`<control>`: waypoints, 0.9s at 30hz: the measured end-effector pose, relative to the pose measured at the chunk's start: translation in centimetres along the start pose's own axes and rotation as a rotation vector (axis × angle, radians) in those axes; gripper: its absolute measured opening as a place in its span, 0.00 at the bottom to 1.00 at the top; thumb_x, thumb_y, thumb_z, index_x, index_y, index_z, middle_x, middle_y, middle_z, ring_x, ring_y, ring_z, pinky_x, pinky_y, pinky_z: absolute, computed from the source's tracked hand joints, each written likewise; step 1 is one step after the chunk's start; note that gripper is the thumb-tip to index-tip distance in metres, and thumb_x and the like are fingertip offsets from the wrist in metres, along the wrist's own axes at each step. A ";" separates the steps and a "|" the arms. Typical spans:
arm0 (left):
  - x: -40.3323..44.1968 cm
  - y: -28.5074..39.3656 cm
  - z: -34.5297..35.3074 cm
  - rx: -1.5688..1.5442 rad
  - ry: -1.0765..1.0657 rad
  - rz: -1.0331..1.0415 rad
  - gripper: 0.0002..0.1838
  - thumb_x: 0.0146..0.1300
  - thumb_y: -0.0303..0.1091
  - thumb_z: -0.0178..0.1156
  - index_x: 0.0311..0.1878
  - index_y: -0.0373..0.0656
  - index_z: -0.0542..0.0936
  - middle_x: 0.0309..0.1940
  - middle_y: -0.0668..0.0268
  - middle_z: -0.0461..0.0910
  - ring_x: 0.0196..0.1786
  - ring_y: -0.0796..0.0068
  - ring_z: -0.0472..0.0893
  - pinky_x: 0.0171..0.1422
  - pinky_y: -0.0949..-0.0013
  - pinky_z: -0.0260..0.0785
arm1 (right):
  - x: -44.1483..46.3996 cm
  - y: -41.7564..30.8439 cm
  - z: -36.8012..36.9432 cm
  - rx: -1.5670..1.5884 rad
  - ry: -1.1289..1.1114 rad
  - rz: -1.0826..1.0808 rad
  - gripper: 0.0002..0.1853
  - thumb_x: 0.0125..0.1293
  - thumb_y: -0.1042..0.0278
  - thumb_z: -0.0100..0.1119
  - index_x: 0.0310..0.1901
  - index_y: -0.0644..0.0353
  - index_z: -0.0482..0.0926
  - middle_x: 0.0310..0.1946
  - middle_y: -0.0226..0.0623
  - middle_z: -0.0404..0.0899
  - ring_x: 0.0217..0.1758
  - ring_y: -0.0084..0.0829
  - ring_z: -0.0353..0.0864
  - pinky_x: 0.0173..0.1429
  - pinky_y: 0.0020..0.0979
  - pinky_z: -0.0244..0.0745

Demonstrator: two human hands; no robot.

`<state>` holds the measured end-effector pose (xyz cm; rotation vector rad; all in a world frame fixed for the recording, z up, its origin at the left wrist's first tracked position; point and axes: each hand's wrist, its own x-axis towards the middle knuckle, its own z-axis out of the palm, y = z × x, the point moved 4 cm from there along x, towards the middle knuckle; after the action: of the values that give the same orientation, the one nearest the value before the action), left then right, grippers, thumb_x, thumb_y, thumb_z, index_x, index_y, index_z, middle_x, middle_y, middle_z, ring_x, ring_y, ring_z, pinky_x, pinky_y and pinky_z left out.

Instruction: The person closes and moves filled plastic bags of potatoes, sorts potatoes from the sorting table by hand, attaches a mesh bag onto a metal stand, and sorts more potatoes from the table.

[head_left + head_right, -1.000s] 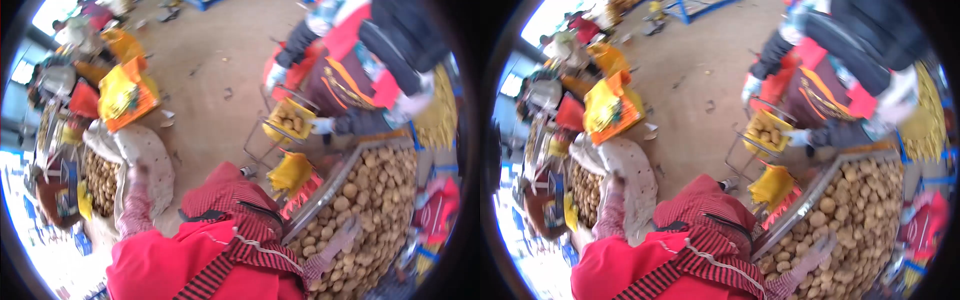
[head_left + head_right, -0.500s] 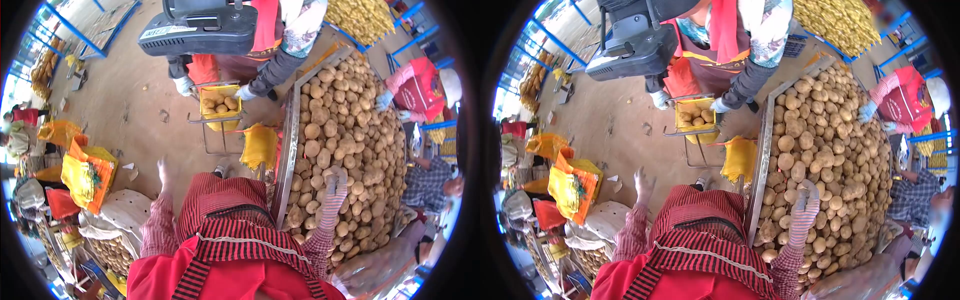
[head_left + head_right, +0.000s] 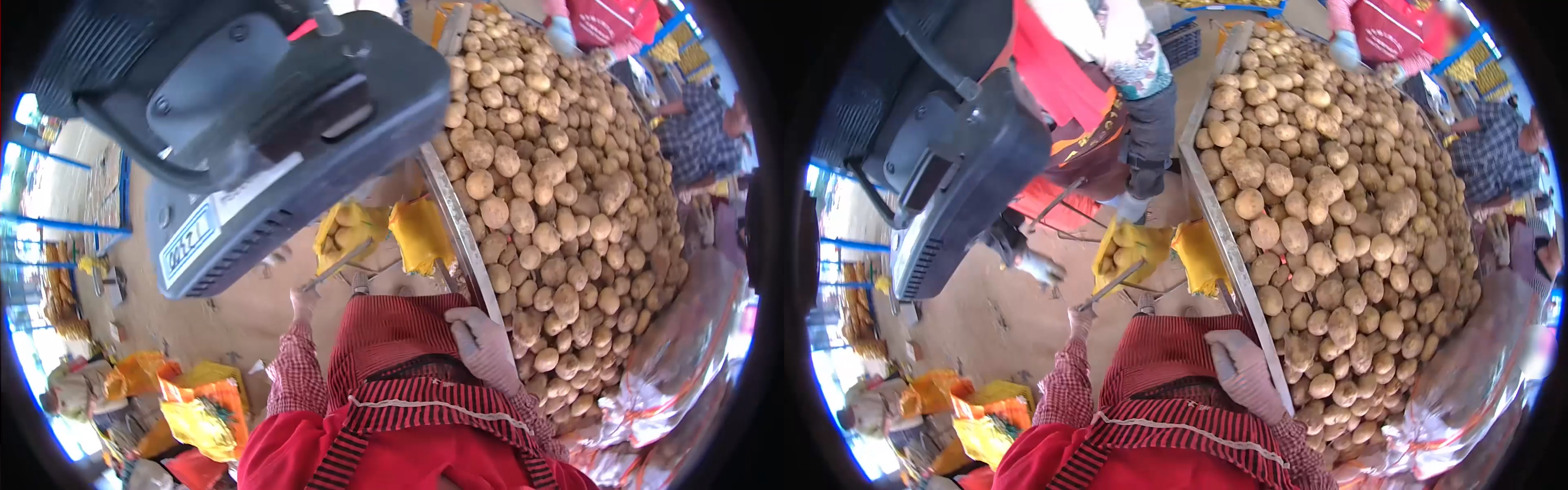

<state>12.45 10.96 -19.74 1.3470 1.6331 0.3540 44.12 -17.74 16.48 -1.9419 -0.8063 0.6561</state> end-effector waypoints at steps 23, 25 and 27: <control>-7.8 3.1 -2.8 -0.083 -0.712 -0.779 0.25 0.68 0.48 0.57 0.16 0.51 0.63 0.13 0.61 0.69 0.16 0.58 0.71 0.21 0.58 0.61 | 9.6 18.9 20.6 -0.175 -0.294 0.371 0.14 0.68 0.61 0.54 0.47 0.60 0.82 0.44 0.54 0.84 0.51 0.49 0.85 0.51 0.45 0.79; -7.7 1.5 -3.2 -0.154 -0.715 -0.807 0.26 0.68 0.50 0.56 0.16 0.51 0.63 0.13 0.60 0.70 0.16 0.58 0.72 0.21 0.58 0.61 | 11.7 23.4 21.4 -0.366 -0.187 0.491 0.12 0.64 0.65 0.57 0.44 0.58 0.83 0.42 0.48 0.85 0.45 0.48 0.86 0.47 0.44 0.80; -7.6 0.8 -2.9 -0.130 -0.683 -0.786 0.28 0.68 0.54 0.55 0.15 0.52 0.63 0.14 0.58 0.73 0.17 0.60 0.74 0.21 0.60 0.61 | 14.7 35.5 25.2 -0.291 -0.050 0.589 0.11 0.62 0.65 0.57 0.44 0.56 0.83 0.43 0.51 0.83 0.47 0.49 0.84 0.51 0.46 0.79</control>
<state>10.09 5.57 -14.06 0.5398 1.3724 -0.4250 45.28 -6.51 -28.07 -2.4653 -0.3588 0.9754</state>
